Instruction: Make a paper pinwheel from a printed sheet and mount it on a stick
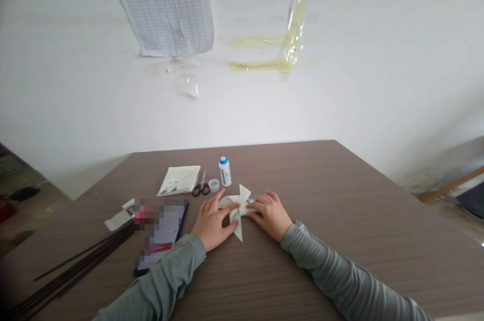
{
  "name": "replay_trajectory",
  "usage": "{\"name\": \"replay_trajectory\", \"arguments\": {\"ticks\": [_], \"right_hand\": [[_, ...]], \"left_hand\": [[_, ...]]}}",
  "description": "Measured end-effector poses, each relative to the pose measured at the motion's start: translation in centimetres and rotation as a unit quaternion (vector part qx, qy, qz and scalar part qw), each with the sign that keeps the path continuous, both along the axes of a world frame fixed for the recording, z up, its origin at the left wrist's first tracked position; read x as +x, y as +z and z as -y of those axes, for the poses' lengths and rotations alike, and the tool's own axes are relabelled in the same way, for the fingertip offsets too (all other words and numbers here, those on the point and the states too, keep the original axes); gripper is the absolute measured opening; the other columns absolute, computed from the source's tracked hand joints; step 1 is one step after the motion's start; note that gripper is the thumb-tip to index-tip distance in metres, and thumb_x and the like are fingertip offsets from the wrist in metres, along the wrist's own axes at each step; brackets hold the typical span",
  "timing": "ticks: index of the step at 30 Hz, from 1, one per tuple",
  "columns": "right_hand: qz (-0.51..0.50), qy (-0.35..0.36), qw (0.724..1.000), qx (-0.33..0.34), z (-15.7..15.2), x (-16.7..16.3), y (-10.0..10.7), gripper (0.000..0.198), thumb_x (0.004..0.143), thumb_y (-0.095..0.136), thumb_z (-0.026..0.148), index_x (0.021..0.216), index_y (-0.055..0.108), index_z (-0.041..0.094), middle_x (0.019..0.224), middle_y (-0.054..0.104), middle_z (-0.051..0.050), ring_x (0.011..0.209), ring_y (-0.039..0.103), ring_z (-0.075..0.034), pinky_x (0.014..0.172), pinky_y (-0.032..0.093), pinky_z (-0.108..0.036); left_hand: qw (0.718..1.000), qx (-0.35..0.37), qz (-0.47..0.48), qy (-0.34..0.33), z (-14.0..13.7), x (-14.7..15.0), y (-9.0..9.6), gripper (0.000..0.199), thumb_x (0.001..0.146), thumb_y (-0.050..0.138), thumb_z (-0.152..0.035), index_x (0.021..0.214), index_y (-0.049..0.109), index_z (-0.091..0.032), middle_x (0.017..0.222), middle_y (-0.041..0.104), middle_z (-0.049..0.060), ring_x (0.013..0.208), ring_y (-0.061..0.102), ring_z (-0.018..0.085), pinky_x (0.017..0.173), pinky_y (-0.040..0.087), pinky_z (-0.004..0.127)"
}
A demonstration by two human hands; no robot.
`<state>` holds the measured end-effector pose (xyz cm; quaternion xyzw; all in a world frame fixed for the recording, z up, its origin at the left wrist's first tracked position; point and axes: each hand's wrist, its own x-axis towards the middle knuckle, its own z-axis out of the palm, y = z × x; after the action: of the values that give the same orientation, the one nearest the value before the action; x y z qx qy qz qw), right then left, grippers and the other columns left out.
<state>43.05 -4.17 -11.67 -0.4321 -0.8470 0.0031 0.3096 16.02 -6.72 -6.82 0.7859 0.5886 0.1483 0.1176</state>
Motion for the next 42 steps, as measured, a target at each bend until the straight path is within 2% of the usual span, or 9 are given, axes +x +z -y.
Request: {"name": "replay_trajectory", "arguments": {"ticks": [5,10,17,22,26,34,42], "right_hand": [[-0.001,0.006,1.0,-0.012,0.1,0.1,0.1,0.02,0.119,0.086,0.031,0.122,0.101,0.045,0.11,0.098,-0.007,0.104,0.096,-0.036,0.122,0.073,-0.061],[-0.007,0.008,1.0,-0.02,0.0,0.2,-0.1,0.022,0.121,0.083,0.031,0.124,0.102,0.043,0.111,0.099,-0.008,0.107,0.097,-0.036,0.124,0.074,-0.062],[-0.009,0.009,1.0,-0.021,-0.1,0.2,-0.3,0.021,0.122,0.084,0.034,0.125,0.102,0.043,0.111,0.098,-0.008,0.107,0.097,-0.036,0.125,0.073,-0.062],[0.0,0.012,1.0,-0.025,-0.3,0.3,-0.6,0.015,0.121,0.088,0.033,0.129,0.101,0.037,0.112,0.097,-0.008,0.108,0.094,-0.033,0.126,0.07,-0.06],[0.001,0.015,1.0,-0.012,-0.4,0.3,-0.8,0.015,0.122,0.088,0.034,0.128,0.101,0.035,0.111,0.097,-0.008,0.107,0.094,-0.033,0.123,0.072,-0.06],[-0.006,0.014,1.0,-0.009,-0.2,0.4,-0.7,0.02,0.122,0.085,0.035,0.125,0.101,0.045,0.109,0.097,-0.007,0.106,0.095,-0.035,0.123,0.073,-0.06],[-0.006,0.019,1.0,-0.004,-0.3,0.4,-0.7,0.016,0.122,0.086,0.033,0.127,0.101,0.037,0.11,0.097,-0.007,0.105,0.094,-0.033,0.123,0.071,-0.058]], "left_hand": [[1.0,0.007,0.01,0.004,0.0,0.0,-0.2,0.05,0.1,0.101,-0.042,0.149,0.099,-0.048,0.194,0.071,0.01,0.181,0.062,0.054,0.155,0.046,0.081],[1.0,0.011,0.011,0.009,0.2,0.0,0.2,0.058,0.101,0.101,-0.04,0.158,0.095,-0.045,0.201,0.064,0.01,0.183,0.062,0.051,0.156,0.046,0.078],[1.0,-0.01,-0.001,-0.001,0.5,0.2,0.8,0.045,0.106,0.099,-0.04,0.15,0.1,-0.046,0.204,0.061,0.009,0.187,0.058,0.053,0.158,0.041,0.081],[1.0,-0.004,-0.003,-0.001,0.4,0.3,1.0,0.046,0.104,0.103,-0.036,0.149,0.101,-0.045,0.202,0.064,0.009,0.183,0.063,0.053,0.156,0.045,0.081],[1.0,-0.007,-0.017,-0.001,0.4,0.3,1.1,0.046,0.106,0.102,-0.037,0.151,0.1,-0.047,0.203,0.064,0.007,0.183,0.064,0.051,0.156,0.046,0.081],[1.0,-0.008,-0.025,0.001,0.3,0.2,0.7,0.047,0.106,0.1,-0.043,0.152,0.099,-0.051,0.204,0.063,0.006,0.186,0.06,0.053,0.158,0.045,0.079],[1.0,-0.003,-0.02,0.015,0.3,0.1,0.6,0.056,0.103,0.1,-0.043,0.158,0.095,-0.049,0.203,0.063,0.007,0.186,0.06,0.051,0.158,0.046,0.075]]}}
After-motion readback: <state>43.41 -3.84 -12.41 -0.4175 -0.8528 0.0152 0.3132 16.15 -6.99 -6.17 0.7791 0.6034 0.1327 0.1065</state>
